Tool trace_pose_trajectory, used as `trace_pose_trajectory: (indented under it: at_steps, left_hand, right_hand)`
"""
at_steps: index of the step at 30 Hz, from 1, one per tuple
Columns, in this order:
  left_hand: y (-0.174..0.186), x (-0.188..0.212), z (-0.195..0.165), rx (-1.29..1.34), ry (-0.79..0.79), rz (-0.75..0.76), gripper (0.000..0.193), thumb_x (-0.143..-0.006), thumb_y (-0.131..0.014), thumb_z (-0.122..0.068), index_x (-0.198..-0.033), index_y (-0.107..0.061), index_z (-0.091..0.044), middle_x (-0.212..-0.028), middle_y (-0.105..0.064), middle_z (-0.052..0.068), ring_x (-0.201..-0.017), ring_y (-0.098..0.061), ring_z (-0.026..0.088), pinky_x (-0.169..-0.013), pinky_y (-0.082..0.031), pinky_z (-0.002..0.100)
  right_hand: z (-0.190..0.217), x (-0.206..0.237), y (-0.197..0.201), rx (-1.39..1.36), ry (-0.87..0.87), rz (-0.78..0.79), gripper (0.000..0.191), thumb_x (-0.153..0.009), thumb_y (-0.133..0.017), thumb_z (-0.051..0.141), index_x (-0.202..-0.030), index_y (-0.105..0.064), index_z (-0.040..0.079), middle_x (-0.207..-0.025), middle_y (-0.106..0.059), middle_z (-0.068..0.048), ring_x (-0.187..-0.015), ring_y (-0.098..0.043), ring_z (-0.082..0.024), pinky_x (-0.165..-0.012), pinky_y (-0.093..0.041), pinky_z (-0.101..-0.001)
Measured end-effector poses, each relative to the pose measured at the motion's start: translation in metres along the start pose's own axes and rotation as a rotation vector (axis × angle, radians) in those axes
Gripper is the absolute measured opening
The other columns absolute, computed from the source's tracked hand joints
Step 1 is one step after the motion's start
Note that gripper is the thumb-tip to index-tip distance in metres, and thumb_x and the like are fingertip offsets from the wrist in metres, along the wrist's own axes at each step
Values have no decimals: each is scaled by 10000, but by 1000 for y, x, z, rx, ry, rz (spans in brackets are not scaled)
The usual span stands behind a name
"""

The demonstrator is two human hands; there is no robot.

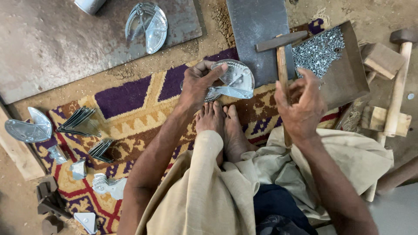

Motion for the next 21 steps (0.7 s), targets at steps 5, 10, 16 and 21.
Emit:
trace_pose_trajectory:
  at_steps: [5, 10, 16, 21]
  left_hand:
    - [-19, -6, 6, 25, -58, 16, 193, -913, -788, -212, -941, -729, -31, -834, -771, 81, -714, -714, 115, -572, -577, 246]
    - [-21, -9, 10, -48, -23, -34, 213, -913, -782, -250, -924, -736, -42, -808, -772, 87, -700, -728, 134, -559, -563, 264]
    - [-24, -14, 10, 11, -88, -13, 234, -889, -804, -240, -926, -742, -18, -823, -779, 105, -718, -750, 143, -665, -652, 284]
    - [-21, -19, 21, -78, -24, -73, 239, -882, -778, -228, -942, -740, 1, -789, -779, 108, -637, -713, 139, -529, -558, 290]
  right_hand:
    - [-31, 39, -18, -600, -628, 280, 345, -1011, -721, 270, -1138, -510, 28, -864, -552, -1, -643, -538, -59, -499, -469, -211]
    - [-32, 61, 1, -713, -892, 347, 309, -1045, -562, 377, -927, -506, 98, -647, -465, 20, -449, -427, -68, -338, -349, -250]
    - [-19, 67, 16, -803, -881, 399, 423, -1083, -463, 441, -845, -502, 94, -587, -400, 35, -427, -352, -62, -333, -278, -254]
    - [-4, 72, 34, -849, -828, 423, 418, -1099, -453, 424, -866, -503, 80, -588, -414, 33, -435, -370, -57, -368, -287, -242]
Point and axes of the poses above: each hand's wrist, its own x-axis away from the middle knuckle, its own y-axis out of the back of the hand, z = x × y, the point moved 5 cm from there along -x, towards the middle knuckle
